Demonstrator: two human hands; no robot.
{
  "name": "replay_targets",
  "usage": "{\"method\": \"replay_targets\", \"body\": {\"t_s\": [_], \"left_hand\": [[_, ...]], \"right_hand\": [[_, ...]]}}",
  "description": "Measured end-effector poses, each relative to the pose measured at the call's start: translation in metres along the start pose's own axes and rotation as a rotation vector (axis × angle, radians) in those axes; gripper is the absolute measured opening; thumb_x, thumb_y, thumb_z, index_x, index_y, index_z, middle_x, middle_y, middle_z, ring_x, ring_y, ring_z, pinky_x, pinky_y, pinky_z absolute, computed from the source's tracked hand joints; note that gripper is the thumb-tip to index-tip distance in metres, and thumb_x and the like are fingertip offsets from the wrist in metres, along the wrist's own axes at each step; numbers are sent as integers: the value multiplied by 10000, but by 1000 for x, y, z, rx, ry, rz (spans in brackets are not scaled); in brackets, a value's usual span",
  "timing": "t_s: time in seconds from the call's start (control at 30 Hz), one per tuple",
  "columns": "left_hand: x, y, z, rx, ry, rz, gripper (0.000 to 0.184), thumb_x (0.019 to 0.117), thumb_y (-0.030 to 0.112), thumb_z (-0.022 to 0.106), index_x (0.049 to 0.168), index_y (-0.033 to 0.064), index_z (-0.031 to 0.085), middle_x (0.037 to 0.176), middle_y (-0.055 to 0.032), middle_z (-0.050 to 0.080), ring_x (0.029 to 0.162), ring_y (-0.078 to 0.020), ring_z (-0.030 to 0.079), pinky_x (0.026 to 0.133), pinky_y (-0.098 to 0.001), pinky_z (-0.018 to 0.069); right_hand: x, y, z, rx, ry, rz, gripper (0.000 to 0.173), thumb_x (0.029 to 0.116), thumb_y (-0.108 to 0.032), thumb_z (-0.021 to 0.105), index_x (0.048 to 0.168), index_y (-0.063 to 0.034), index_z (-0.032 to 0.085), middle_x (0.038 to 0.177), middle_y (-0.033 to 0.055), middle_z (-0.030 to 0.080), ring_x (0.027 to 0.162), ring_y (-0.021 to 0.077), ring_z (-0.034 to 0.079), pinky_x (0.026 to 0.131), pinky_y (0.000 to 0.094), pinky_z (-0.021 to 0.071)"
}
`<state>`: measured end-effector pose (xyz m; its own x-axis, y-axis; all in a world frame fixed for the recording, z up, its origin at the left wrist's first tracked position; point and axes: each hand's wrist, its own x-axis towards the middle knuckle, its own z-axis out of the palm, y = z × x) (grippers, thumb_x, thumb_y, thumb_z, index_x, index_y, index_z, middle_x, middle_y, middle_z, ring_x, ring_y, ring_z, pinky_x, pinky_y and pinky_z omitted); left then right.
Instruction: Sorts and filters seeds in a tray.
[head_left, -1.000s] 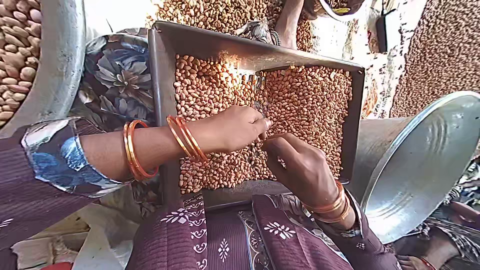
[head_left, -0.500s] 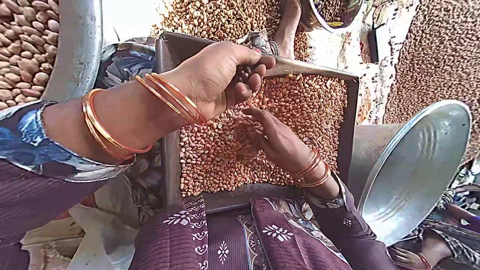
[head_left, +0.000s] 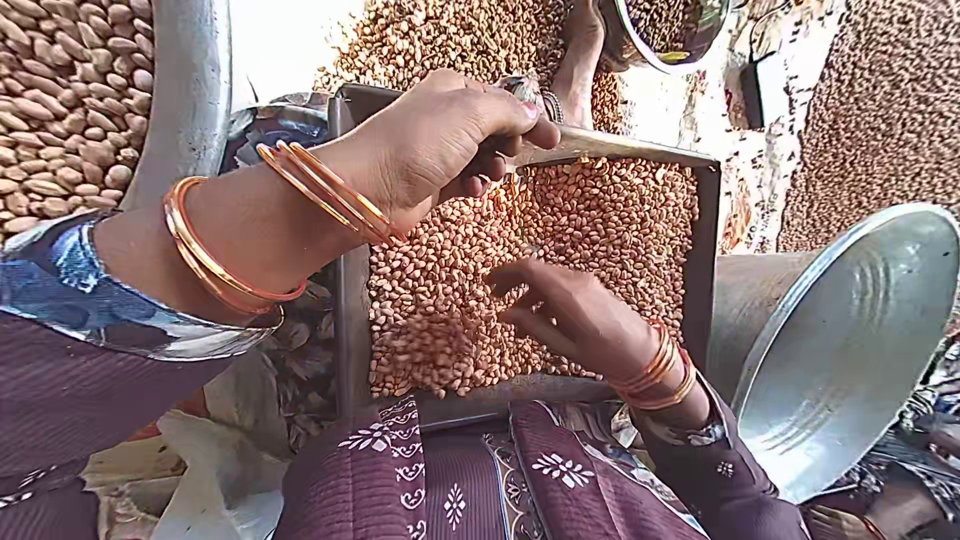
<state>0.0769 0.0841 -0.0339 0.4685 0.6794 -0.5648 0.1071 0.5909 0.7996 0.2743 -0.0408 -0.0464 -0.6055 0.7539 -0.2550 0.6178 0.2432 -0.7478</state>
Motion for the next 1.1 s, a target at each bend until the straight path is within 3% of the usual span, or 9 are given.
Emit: {"method": "replay_targets", "body": {"t_s": [0.1, 0.23, 0.33, 0.47, 0.57, 0.67, 0.77, 0.9, 1.1], "left_hand": [[0, 0, -2, 48, -7, 50, 318, 1096, 273, 464, 936, 168, 717, 704, 68, 527, 543, -19, 469, 468, -139, 377], [-2, 1, 0, 21, -45, 80, 434, 1107, 345, 424, 782, 159, 643, 561, 94, 420, 439, -11, 345, 402, -159, 287], [0, 2, -9, 353, -97, 221, 439, 1090, 332, 463, 795, 118, 707, 525, 68, 425, 410, -25, 323, 393, -180, 270], [5, 0, -30, 1186, -361, 359, 310, 1075, 356, 521, 889, 188, 703, 669, 62, 548, 600, -71, 519, 568, -310, 413], [-1, -6, -29, 1453, -479, 333, 241, 1060, 318, 570, 1000, 127, 704, 720, -2, 597, 669, -162, 606, 605, -386, 486], [-16, -11, -19, 1666, -390, 253, 167, 1053, 203, 573, 978, 76, 650, 709, -68, 562, 665, -275, 632, 549, -443, 494], [-19, -15, -11, 1717, -372, 165, 99, 1013, 90, 587, 934, 57, 636, 732, -97, 574, 695, -312, 645, 540, -461, 488], [-19, -16, -5, 1743, -390, 88, 38, 988, 44, 609, 1014, 23, 626, 801, -119, 598, 759, -332, 660, 580, -458, 504], [-21, -17, -1, 1750, -384, 88, 43, 974, -8, 597, 962, 23, 624, 809, -128, 599, 759, -332, 656, 579, -453, 501]], "right_hand": [[22, 9, -18, -223, 216, 51, 195, 970, -74, 653, 1155, -67, 714, 1033, 104, 692, 761, 184, 695, 654, 340, 597], [39, 21, -14, -336, 211, -32, 193, 945, 5, 670, 1106, -68, 746, 1035, 128, 670, 819, 232, 677, 718, 363, 572], [43, 25, -5, -369, 219, -58, 82, 936, -16, 694, 1003, -54, 723, 959, 130, 654, 791, 253, 666, 699, 376, 565], [44, 29, -5, -341, 262, -30, 34, 939, -35, 700, 967, -25, 718, 912, 131, 651, 739, 239, 659, 663, 367, 562], [45, 29, -11, -292, 262, 20, 154, 930, 19, 657, 1044, -49, 737, 979, 119, 685, 750, 214, 676, 664, 361, 573], [42, 24, -12, -243, 215, -8, 151, 925, 13, 645, 996, -66, 752, 1012, 95, 695, 799, 176, 687, 706, 325, 588], [41, 21, -3, -185, 137, -83, 110, 937, -57, 669, 963, -86, 772, 953, 75, 688, 819, 163, 682, 714, 301, 579], [37, 16, 15, -275, 49, -97, 99, 961, -92, 660, 961, -81, 758, 868, 79, 661, 785, 202, 675, 675, 317, 568], [39, 22, 13, -217, 77, -40, 84, 952, -118, 684, 957, -72, 754, 888, 71, 687, 753, 175, 687, 668, 315, 581]]}}
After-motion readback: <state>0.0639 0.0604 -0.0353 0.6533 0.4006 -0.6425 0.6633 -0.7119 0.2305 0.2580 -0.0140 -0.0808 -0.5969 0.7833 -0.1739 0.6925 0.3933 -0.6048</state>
